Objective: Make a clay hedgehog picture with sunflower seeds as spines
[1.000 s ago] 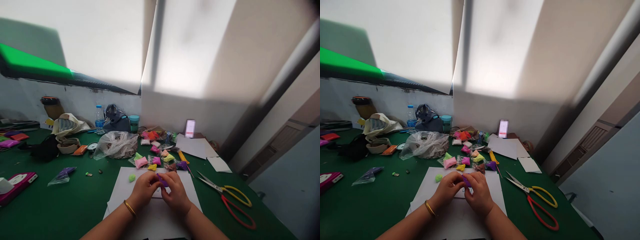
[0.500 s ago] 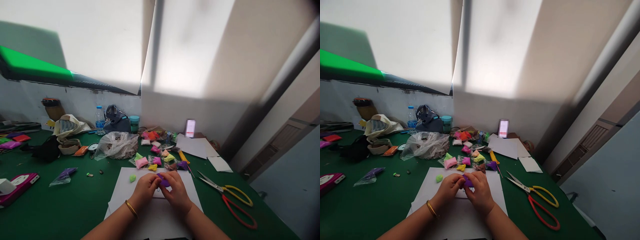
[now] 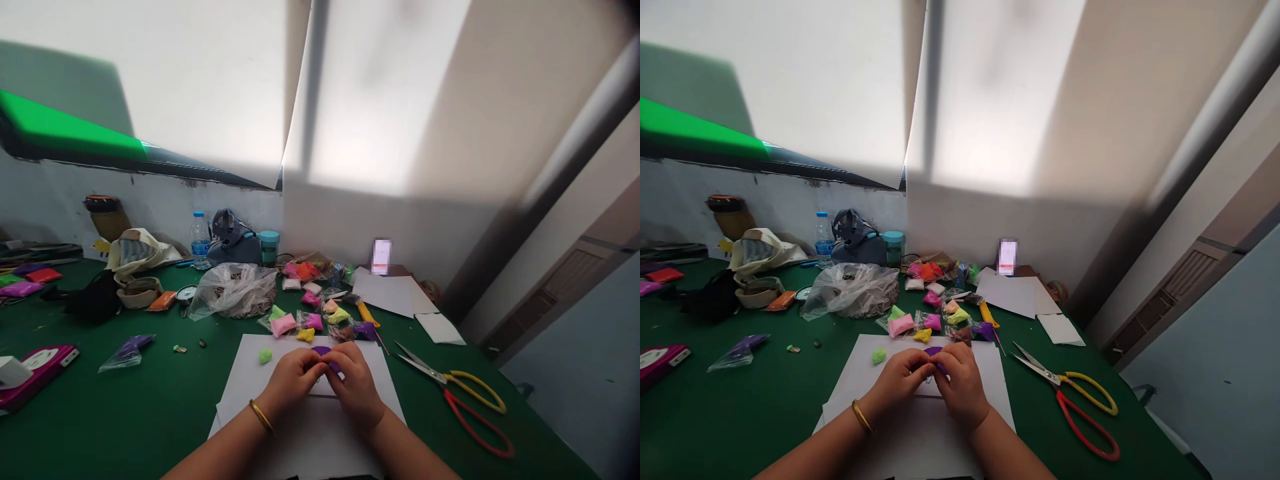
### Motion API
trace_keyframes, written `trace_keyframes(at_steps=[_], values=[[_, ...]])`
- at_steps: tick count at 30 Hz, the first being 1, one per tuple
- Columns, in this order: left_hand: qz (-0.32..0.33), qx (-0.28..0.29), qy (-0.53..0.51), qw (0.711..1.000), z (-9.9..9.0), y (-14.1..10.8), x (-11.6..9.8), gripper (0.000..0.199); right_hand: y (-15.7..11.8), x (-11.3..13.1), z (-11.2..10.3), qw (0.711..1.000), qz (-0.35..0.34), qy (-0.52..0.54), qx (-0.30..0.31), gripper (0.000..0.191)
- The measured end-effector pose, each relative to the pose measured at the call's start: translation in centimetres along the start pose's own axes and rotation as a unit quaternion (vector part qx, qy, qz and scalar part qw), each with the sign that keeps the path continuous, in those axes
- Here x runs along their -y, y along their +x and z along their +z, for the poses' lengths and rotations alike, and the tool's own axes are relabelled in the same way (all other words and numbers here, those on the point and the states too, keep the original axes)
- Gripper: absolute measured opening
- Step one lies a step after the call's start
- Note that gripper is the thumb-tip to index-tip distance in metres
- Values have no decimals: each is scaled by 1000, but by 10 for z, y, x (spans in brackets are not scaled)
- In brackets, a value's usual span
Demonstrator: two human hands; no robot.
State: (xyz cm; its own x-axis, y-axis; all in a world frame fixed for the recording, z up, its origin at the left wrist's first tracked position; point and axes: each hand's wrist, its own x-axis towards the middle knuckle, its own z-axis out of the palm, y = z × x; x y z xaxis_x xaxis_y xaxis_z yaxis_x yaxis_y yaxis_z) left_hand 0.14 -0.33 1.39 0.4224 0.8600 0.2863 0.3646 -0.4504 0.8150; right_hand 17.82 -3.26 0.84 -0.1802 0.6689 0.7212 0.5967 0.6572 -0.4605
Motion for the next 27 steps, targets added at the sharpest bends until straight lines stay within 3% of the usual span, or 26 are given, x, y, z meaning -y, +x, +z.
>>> trace_keyframes(at_steps=[3,11,17,20,27], values=[[7,-9,-4,1000,0,1,0,27,-1,-4,2,1000,11,19,-5,18],[29,10,32,999,-2,-1,2,49,1,-2,-2,997,34,62,24,13],[20,-23,-37,999,0,2,4,24,0,-6,0,997,41,67,4,13],[18,-17,-50,998,0,2,4,22,0,-6,0,996,37,74,16,15],[26,-8,-11,1000,-2,-1,4,55,0,-4,-4,996,32,81,22,14]])
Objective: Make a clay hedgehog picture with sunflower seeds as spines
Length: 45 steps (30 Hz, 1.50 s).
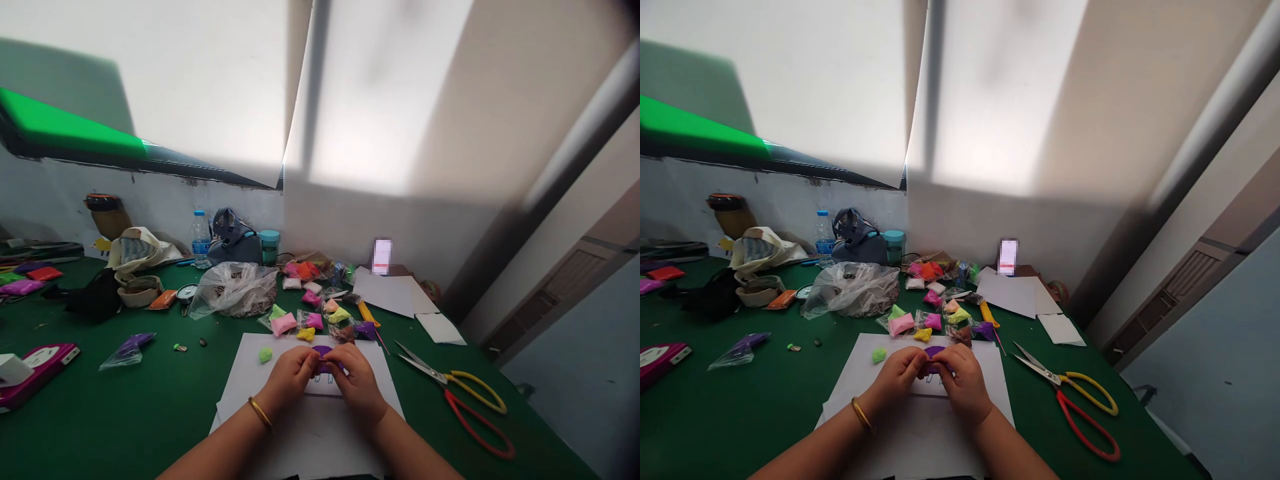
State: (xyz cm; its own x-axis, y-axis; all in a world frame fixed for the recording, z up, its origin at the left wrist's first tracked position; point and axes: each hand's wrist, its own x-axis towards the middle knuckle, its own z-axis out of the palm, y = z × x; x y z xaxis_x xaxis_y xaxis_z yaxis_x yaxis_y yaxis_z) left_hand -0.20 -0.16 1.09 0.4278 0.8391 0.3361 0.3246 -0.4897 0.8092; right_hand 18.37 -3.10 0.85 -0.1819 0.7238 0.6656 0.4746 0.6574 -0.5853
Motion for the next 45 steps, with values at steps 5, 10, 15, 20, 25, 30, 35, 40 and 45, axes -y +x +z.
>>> trace_keyframes(at_steps=[5,10,15,20,25,30,35,40,45], values=[[-6,10,-4,1000,0,1,-1,42,0,-1,2,1000,2,-12,-5,14],[-23,-24,-9,999,4,3,3,18,-1,-5,5,1000,2,-15,-2,17],[-13,-24,-1,1000,4,3,3,15,-1,-6,5,1000,-8,-5,5,23],[-8,-23,35,999,3,2,-3,15,0,-3,3,1000,-3,-17,-1,17],[-17,-24,60,998,4,0,-6,12,1,-1,5,999,-18,-44,3,16],[-33,-15,73,997,4,-1,-7,13,1,0,6,997,-33,-74,-3,16],[-23,-11,94,995,6,0,-6,11,0,3,8,993,-39,-107,-9,14],[47,-15,160,986,3,-3,-7,5,-1,7,10,993,-14,-115,14,12],[52,9,60,997,-5,-2,-10,8,4,-6,-4,990,59,-123,-28,12]])
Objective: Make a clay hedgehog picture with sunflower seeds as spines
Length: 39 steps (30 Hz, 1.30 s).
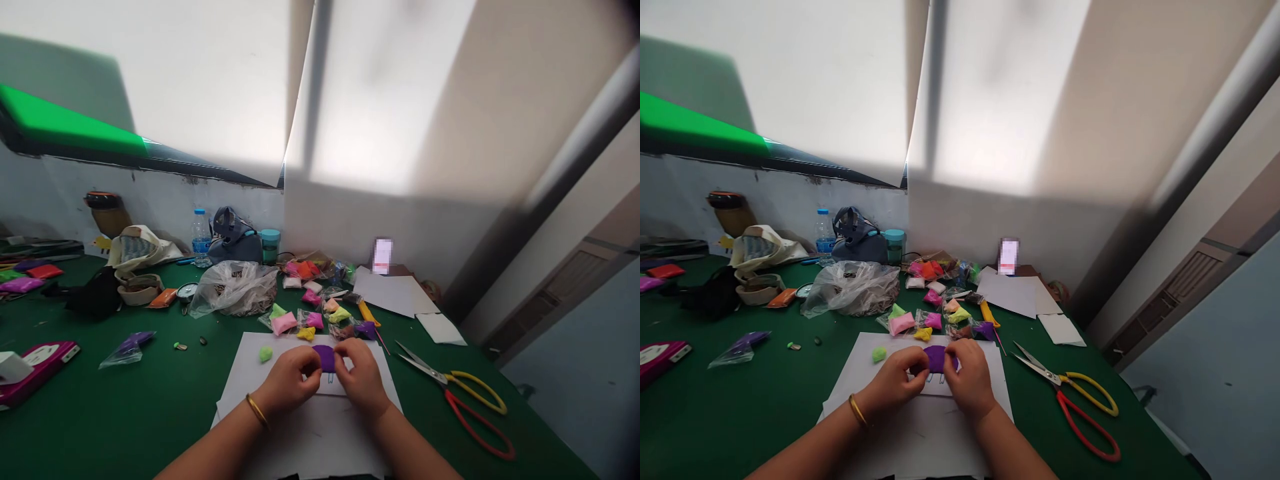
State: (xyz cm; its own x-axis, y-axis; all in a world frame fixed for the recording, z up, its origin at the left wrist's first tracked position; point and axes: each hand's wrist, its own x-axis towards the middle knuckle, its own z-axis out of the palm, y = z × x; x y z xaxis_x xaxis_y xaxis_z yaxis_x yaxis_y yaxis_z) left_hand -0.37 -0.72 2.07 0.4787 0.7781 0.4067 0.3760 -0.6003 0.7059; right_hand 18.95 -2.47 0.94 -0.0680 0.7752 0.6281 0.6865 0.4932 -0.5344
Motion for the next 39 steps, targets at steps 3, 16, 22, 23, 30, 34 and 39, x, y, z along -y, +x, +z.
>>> trace_keyframes(at_steps=[3,16,22,23,30,34,39], values=[[-25,-12,-89,996,-2,4,3,13,4,-22,-10,998,40,-53,11,19],[-141,-24,-261,955,5,10,14,20,-2,-16,-10,997,6,-67,44,15],[-132,9,-233,963,5,11,11,21,-7,10,1,989,-21,133,61,16],[-134,11,-231,964,6,11,11,22,-7,10,2,987,-9,150,63,16],[-151,25,-252,956,5,10,10,24,-6,1,2,980,56,184,46,22],[-153,9,-239,959,7,9,11,24,-6,2,4,977,66,196,60,23],[-139,19,-202,969,6,9,12,24,-6,3,7,979,77,178,70,21]])
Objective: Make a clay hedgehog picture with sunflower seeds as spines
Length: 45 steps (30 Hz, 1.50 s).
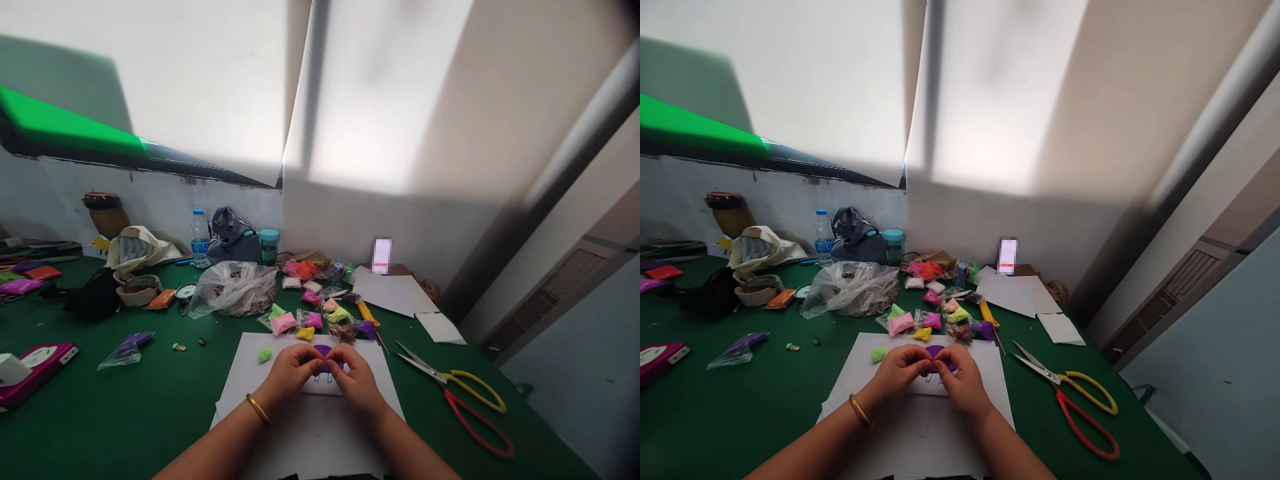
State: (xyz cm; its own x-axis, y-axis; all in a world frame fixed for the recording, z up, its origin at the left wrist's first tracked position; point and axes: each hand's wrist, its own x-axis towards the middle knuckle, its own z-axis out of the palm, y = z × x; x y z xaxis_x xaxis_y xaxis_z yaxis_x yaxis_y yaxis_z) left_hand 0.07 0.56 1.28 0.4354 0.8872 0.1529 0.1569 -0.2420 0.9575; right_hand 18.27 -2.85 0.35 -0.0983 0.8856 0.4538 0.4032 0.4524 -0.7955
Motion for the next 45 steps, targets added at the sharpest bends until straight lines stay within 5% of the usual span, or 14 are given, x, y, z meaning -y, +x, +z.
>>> trace_keyframes(at_steps=[6,9,14,21,33,39,45], values=[[42,-55,205,976,-13,-15,-17,20,2,-8,-2,998,-29,-54,29,15],[61,-12,357,932,-13,-32,-21,18,2,-7,0,990,-33,-116,75,12],[55,43,468,881,-2,-54,-15,18,-3,-1,7,966,-42,-236,97,13],[95,43,491,865,4,-56,-13,24,-5,3,11,946,-72,-301,99,11],[104,35,492,863,7,-54,-7,26,-1,0,14,958,-56,-271,75,11],[115,17,487,866,7,-55,-8,29,0,1,2,964,-43,-259,32,11],[127,13,489,863,7,-56,-1,29,-15,3,-7,960,-75,-262,56,17]])
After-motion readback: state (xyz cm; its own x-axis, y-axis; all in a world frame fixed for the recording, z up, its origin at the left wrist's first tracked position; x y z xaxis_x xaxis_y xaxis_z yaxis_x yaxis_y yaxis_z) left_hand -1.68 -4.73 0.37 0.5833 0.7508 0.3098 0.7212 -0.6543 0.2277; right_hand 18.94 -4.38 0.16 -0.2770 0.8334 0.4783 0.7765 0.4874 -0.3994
